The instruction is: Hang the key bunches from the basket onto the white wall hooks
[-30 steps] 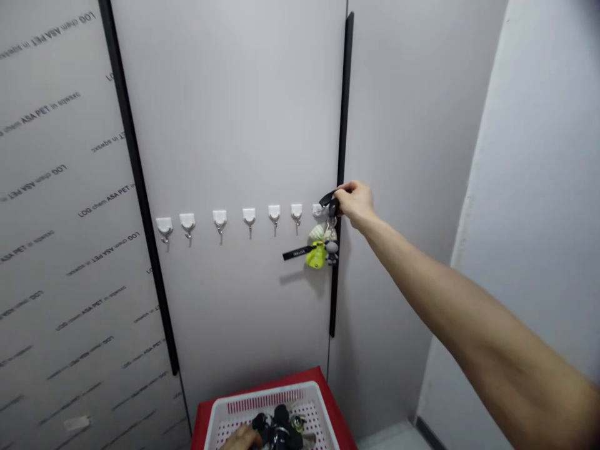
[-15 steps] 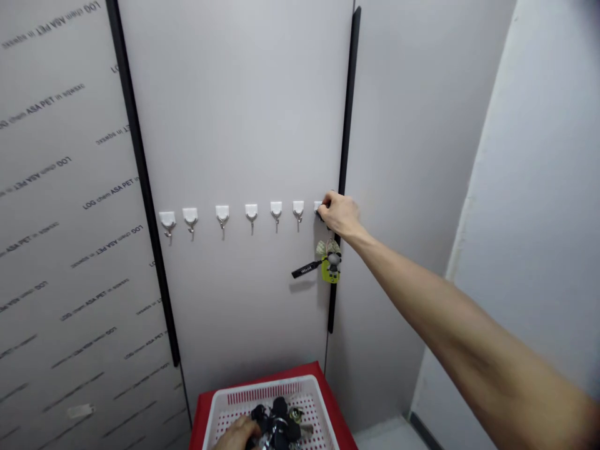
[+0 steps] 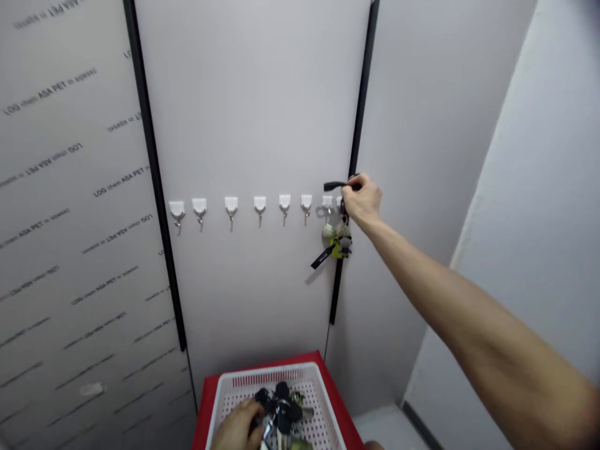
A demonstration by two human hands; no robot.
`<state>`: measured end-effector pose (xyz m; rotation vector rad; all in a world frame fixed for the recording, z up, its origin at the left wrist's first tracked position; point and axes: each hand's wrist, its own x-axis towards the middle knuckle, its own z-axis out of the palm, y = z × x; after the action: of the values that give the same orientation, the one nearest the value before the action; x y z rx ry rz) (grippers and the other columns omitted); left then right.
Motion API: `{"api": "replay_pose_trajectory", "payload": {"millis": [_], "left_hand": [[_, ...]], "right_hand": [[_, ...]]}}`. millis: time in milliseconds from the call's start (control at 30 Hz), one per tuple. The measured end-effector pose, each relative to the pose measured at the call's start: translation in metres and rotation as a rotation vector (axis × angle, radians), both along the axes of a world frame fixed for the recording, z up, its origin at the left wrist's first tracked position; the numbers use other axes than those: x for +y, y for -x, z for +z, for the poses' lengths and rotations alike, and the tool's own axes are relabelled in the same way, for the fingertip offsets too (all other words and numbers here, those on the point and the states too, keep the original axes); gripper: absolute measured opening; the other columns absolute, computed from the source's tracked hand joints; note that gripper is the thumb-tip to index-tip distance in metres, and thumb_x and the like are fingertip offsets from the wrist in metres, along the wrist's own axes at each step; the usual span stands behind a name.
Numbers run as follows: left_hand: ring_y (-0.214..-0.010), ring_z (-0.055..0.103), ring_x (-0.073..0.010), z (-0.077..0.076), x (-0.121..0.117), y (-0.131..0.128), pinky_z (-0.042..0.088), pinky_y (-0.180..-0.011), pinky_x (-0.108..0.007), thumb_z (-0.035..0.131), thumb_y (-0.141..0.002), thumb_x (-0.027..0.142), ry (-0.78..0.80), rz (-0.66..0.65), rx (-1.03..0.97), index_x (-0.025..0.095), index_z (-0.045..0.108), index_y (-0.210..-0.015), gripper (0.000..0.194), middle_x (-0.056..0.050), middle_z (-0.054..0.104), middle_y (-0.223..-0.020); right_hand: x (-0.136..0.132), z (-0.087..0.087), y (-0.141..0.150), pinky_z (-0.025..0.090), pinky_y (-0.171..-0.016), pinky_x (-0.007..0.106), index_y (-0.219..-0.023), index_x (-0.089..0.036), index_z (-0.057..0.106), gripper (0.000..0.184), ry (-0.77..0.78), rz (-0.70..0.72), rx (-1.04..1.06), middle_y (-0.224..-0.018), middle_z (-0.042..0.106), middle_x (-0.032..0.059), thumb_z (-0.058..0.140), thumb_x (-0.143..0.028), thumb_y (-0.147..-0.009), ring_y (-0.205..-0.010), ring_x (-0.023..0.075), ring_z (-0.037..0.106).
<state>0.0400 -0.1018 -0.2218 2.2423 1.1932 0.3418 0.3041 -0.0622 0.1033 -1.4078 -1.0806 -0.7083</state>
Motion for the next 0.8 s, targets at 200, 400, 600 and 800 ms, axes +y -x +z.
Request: {"api": "replay_pose_trajectory", "payload": {"millis": [200, 400, 600, 800], "left_hand": [[-0.082, 0.046, -0.0144, 0.006, -0.003, 0.004, 0.033, -0.073, -0.024, 0.038, -0.065, 0.021, -0.056, 0.004, -0.076, 0.018, 0.051, -0.08, 0.021, -0.004, 0.052, -0.086], [-0.074, 0.048, -0.0128, 0.01, 0.008, 0.004, 0.036, -0.069, -0.025, 0.038, -0.064, 0.019, -0.065, 0.18, -0.284, 0.015, 0.049, -0.086, 0.025, -0.005, 0.052, -0.087], [-0.067, 0.05, -0.0118, 0.037, 0.018, 0.004, 0.038, -0.063, -0.024, 0.041, -0.063, 0.025, 0.077, 0.223, -0.454, 0.014, 0.049, -0.084, 0.026, -0.004, 0.055, -0.077], [-0.052, 0.047, -0.0077, 0.058, 0.019, -0.016, 0.035, -0.048, -0.019, 0.046, -0.061, 0.032, 0.355, 0.125, -0.599, 0.012, 0.05, -0.072, 0.023, 0.0, 0.053, -0.061]], "right_hand": [[-0.033, -0.047, 0.025, 0.034, -0.047, 0.021, -0.065, -0.014, 0.046, 0.008, 0.145, 0.425, 0.001, -0.055, 0.044, -0.0026, 0.043, -0.014, -0.058, -0.048, 0.0057, 0.038], [-0.056, -0.172, 0.055, 0.034, -0.046, 0.019, -0.065, -0.014, 0.045, 0.008, 0.641, 0.724, 0.077, -0.058, 0.046, -0.0025, 0.041, -0.013, -0.058, -0.049, 0.0058, 0.041], [-0.078, -0.254, 0.081, 0.032, -0.051, 0.023, -0.071, -0.017, 0.052, 0.019, 1.18, 0.763, -0.34, -0.062, 0.053, 0.0017, 0.04, -0.013, -0.057, -0.059, 0.0125, 0.045], [-0.08, -0.245, 0.077, 0.034, -0.056, 0.024, -0.068, -0.018, 0.055, 0.015, 1.214, 0.983, -0.286, -0.07, 0.056, 0.0041, 0.044, -0.018, -0.058, -0.064, 0.0144, 0.047]]}}
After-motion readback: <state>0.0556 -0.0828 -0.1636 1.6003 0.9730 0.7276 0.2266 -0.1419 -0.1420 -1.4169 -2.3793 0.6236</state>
